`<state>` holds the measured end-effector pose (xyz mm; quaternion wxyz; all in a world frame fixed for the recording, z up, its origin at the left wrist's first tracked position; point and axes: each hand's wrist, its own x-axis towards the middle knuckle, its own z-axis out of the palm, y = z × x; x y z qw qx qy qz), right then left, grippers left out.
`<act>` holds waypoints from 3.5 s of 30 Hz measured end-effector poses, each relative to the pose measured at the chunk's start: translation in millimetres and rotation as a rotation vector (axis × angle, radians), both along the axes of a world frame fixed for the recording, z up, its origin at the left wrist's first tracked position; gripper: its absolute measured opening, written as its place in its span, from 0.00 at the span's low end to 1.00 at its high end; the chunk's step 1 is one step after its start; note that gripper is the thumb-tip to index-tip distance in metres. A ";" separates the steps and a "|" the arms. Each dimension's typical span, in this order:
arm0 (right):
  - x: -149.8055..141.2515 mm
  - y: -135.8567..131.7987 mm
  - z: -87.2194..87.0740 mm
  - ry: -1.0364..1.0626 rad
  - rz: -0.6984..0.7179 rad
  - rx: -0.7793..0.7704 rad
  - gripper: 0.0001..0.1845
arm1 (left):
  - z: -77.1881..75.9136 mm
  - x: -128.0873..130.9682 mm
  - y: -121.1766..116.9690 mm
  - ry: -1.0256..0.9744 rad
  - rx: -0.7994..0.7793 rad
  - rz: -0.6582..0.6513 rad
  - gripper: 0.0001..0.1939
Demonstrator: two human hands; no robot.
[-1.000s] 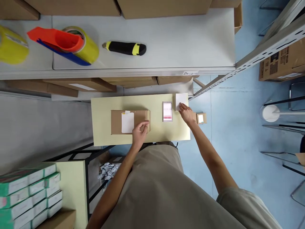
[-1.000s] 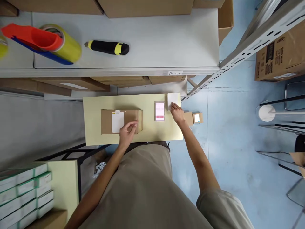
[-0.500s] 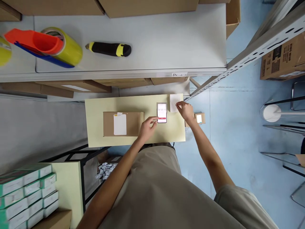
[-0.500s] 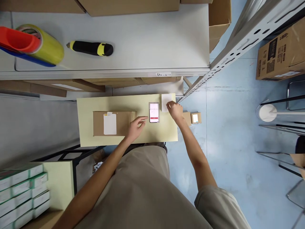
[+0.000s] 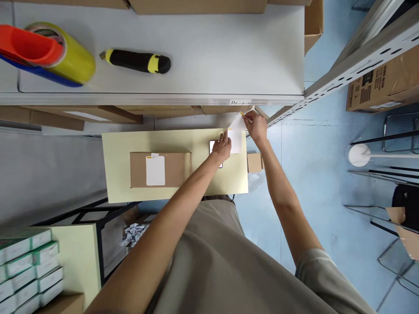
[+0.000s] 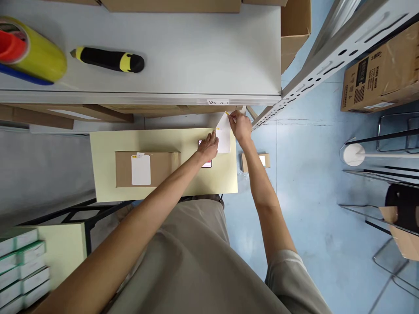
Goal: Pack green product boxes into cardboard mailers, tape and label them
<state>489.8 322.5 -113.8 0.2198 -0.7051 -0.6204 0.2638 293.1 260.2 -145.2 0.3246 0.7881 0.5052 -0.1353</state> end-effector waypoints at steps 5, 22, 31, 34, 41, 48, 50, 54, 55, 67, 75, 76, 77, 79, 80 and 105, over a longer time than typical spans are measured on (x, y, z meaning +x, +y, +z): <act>-6.9 4.3 -2.9 0.000 0.053 -0.013 0.20 | -6.4 1.9 4.8 -0.028 0.021 -0.005 0.35; -6.0 17.0 -15.6 0.004 0.046 -0.070 0.22 | -18.9 6.0 38.1 0.046 -0.049 -0.009 0.28; 30.0 19.6 -28.2 0.025 -0.178 0.042 0.29 | -22.7 20.9 42.7 0.074 -0.124 0.031 0.24; 36.7 9.2 -20.5 0.020 -0.351 0.048 0.31 | -22.6 22.0 38.0 0.039 -0.134 0.056 0.25; -23.3 -51.6 17.2 0.083 -0.585 0.109 0.35 | 5.0 22.4 27.5 -0.213 -0.198 0.348 0.31; -131.5 -165.8 42.4 0.080 -0.027 0.322 0.19 | 68.4 -65.6 -39.2 -1.140 -0.685 1.017 0.36; -160.2 -195.6 44.4 0.106 0.175 0.373 0.12 | 85.9 -109.5 -72.1 -1.313 -0.820 1.171 0.30; -207.2 -232.5 56.3 0.148 0.478 0.380 0.10 | 109.0 -187.0 -128.9 -1.329 -0.739 1.338 0.24; -216.6 -236.8 61.2 0.163 0.520 0.379 0.10 | 111.9 -202.2 -138.9 -1.313 -0.698 1.350 0.25; -310.3 -219.9 122.8 0.634 0.373 -0.066 0.21 | 124.9 -324.3 -168.4 -1.077 -0.404 1.206 0.36; -362.3 -225.2 139.5 0.589 0.465 -0.300 0.50 | 140.0 -374.1 -170.9 -1.110 -0.265 1.173 0.38; -366.2 -227.7 138.6 0.571 0.457 -0.311 0.47 | 143.4 -380.9 -172.4 -1.124 -0.252 1.148 0.40; -370.0 -230.5 137.8 0.558 0.434 -0.313 0.41 | 146.8 -388.0 -174.0 -1.141 -0.248 1.105 0.40; -377.6 -236.5 138.2 0.559 0.362 -0.317 0.26 | 152.7 -402.0 -177.3 -1.179 -0.260 0.988 0.39; -381.5 -239.3 139.9 0.576 0.324 -0.331 0.23 | 155.1 -408.5 -178.5 -1.187 -0.257 0.933 0.37; -416.3 -241.3 181.3 0.687 0.028 -0.304 0.36 | 165.9 -435.2 -202.1 -1.111 -0.249 0.742 0.23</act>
